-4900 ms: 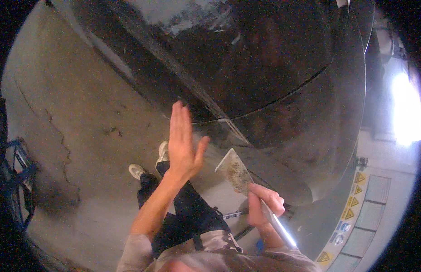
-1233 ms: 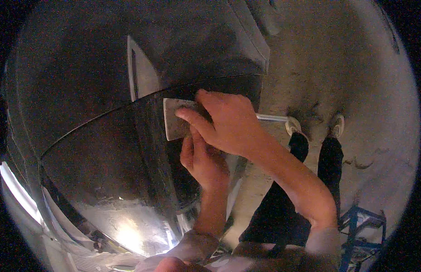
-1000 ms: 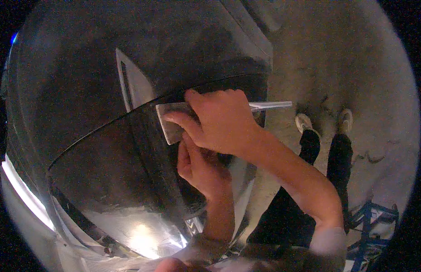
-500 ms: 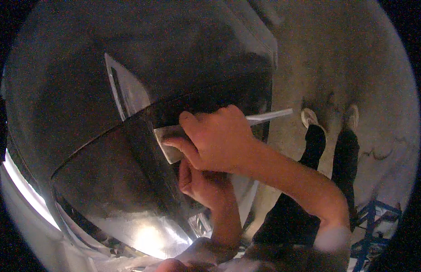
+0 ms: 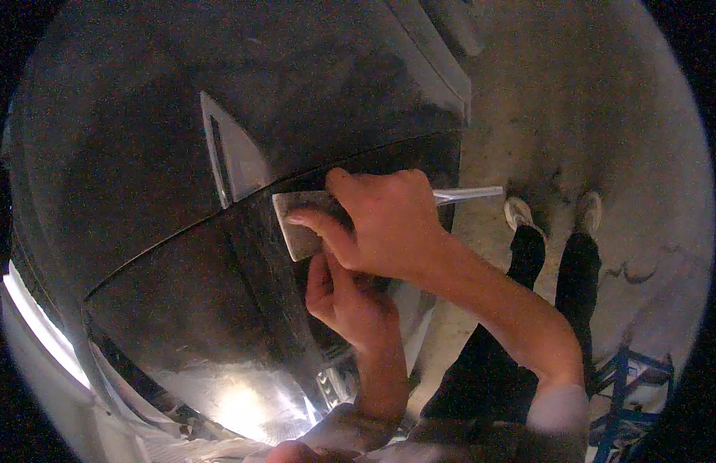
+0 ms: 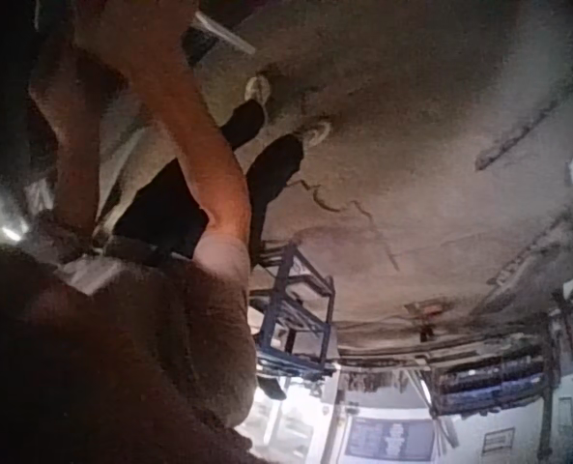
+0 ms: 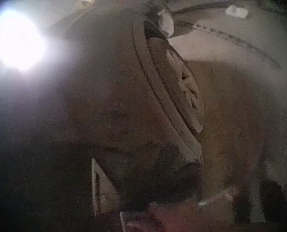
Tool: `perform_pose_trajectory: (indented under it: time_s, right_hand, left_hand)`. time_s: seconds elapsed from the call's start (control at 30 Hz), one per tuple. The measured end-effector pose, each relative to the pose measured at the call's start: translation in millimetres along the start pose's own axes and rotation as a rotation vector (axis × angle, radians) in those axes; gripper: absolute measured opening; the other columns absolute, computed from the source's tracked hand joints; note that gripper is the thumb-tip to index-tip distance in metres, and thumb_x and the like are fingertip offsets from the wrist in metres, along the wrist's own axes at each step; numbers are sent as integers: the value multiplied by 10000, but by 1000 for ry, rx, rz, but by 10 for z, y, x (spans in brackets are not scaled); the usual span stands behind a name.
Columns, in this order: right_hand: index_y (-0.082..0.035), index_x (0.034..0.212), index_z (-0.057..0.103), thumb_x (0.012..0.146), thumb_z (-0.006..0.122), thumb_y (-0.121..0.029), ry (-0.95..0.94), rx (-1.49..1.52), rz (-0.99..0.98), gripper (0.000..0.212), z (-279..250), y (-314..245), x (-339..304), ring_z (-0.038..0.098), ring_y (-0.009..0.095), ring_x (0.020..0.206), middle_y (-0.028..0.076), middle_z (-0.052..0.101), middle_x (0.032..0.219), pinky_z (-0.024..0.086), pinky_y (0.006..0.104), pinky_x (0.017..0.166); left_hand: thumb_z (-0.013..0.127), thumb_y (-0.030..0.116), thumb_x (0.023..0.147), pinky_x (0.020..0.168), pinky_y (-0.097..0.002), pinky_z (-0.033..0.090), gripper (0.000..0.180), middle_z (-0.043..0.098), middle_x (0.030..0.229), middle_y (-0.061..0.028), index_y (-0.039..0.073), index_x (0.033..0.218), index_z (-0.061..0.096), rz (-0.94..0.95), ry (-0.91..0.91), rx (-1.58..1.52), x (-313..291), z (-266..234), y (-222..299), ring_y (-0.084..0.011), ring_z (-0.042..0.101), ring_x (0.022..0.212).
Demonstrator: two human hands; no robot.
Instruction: The person uses a metal scraper to remove paint or residue from the rear bumper of a dark-colored car. They repeatedly scrape the surface and wipe away debris with their hand, working across different sections of the bumper.
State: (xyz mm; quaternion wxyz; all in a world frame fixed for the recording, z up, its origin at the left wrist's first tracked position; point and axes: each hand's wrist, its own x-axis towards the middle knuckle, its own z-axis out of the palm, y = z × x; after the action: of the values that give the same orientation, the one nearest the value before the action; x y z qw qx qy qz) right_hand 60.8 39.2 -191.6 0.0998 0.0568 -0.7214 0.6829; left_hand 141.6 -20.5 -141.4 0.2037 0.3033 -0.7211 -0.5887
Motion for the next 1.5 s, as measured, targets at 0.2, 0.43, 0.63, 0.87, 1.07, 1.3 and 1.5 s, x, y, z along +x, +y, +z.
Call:
perform_pose_trajectory:
  time_s: [0.2,0.43,0.63,0.87,1.07,1.3,1.5]
  right_hand:
    - [-81,732,592,914,752,-498,-26,-8,-28,482,-146,-144,-53,670,377,527,147,636,587,513,482,468]
    - [-89,762,599,937,719,-499,-160,-68,-131,463,-126,-252,-192,678,323,511,108,666,627,492,460,438]
    - [-90,713,550,897,809,-447,-184,65,-53,477,-76,-274,-415,631,292,481,109,593,588,434,395,436]
    - [-71,694,557,873,829,-453,12,0,-18,502,-141,-512,26,629,336,491,148,585,569,440,410,449]
    - [-87,739,594,944,709,-519,-103,-12,40,492,-231,-631,106,682,369,534,154,652,606,520,475,472]
    - [-94,750,557,893,812,-463,-177,-12,-100,471,-171,-762,-215,633,271,481,93,590,581,446,388,449]
    - [-85,714,546,882,824,-462,-5,78,-44,498,-210,-669,-210,618,287,469,109,578,576,443,384,451]
  left_hand:
    - [654,49,1045,658,-229,393,196,661,851,15,-54,880,677,17,103,-2,-185,90,58,-45,526,785]
    - [615,26,1029,726,-242,434,167,688,924,1,-28,881,671,6,61,-81,-289,-153,69,-68,577,858]
    - [641,31,1032,735,-233,437,158,685,894,3,-23,889,681,14,126,-15,-395,-216,55,-70,598,854]
    - [676,42,1034,655,-219,387,195,671,845,10,-32,853,666,0,105,48,-200,-24,525,-46,538,789]
    - [665,34,1033,686,-222,418,139,700,903,-1,-53,934,708,-3,32,25,-199,-44,582,-52,566,829]
    - [627,25,1026,790,-250,473,127,708,979,-9,-38,958,713,-6,132,-34,-455,-264,526,-81,614,931]
    - [649,47,1036,672,-250,432,154,666,872,6,-39,912,680,24,88,82,-421,-232,633,-65,555,788]
